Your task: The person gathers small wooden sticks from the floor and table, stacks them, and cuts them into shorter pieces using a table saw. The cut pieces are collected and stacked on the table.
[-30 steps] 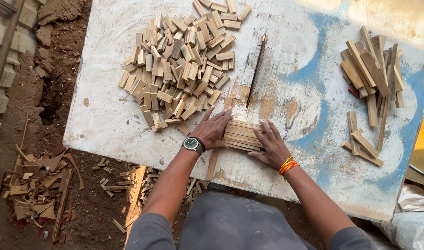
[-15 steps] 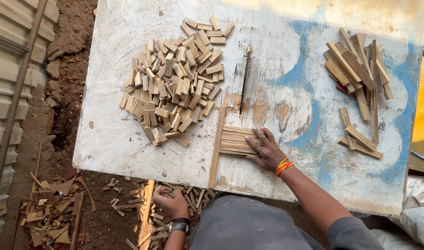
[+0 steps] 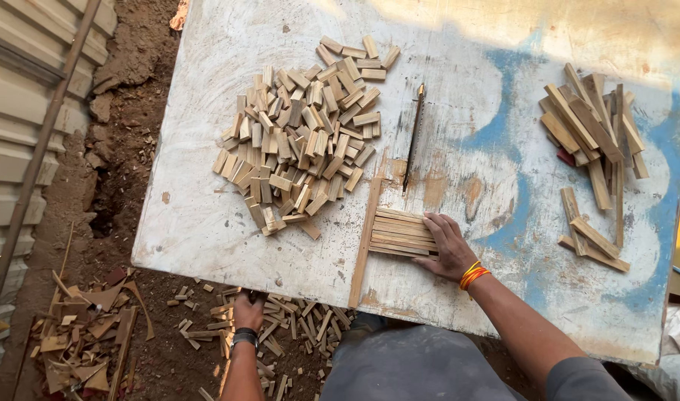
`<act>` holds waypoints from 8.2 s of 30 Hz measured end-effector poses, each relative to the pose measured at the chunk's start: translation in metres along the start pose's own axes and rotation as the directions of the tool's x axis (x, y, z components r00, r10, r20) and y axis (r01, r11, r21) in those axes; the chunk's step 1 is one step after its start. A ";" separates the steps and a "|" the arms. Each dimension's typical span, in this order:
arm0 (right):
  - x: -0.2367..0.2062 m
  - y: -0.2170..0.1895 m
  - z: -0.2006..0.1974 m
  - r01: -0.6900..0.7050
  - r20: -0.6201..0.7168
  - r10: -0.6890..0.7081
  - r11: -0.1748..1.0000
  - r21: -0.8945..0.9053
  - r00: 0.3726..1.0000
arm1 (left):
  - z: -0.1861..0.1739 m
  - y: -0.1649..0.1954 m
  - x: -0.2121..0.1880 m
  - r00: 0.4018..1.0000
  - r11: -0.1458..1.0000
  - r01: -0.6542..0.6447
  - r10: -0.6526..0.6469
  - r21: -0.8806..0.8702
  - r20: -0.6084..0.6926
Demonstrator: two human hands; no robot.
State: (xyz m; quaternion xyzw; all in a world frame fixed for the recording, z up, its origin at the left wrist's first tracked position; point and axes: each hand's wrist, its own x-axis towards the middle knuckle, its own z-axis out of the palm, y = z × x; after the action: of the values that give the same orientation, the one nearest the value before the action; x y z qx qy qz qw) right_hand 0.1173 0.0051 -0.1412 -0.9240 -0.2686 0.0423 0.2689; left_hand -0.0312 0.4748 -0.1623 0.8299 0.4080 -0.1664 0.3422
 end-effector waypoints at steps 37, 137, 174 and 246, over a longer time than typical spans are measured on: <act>0.012 0.009 -0.003 0.049 -0.061 -0.048 0.999 0.004 0.997 | 0.085 0.266 0.006 0.366 0.358 -0.921 0.664 0.153 0.652; -0.008 -0.036 0.039 0.088 -0.152 -0.077 0.994 0.061 0.985 | 0.099 0.212 -0.096 0.742 0.718 -0.670 0.652 0.191 0.154; 0.039 0.021 0.003 0.069 0.016 -0.070 0.997 0.035 0.997 | 0.090 0.308 0.025 0.191 0.067 -0.971 0.791 0.228 0.581; 0.058 0.111 -0.049 0.088 -0.020 -0.087 0.916 0.391 0.996 | -0.011 0.175 -0.026 0.656 0.671 -0.724 0.741 0.160 -0.140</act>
State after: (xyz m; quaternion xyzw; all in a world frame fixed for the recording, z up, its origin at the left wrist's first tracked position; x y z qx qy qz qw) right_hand 0.2307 -0.0670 -0.1532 -0.8387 -0.2955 0.0819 0.4501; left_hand 0.0913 0.3921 -0.0637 0.9503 0.0620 0.0487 0.3012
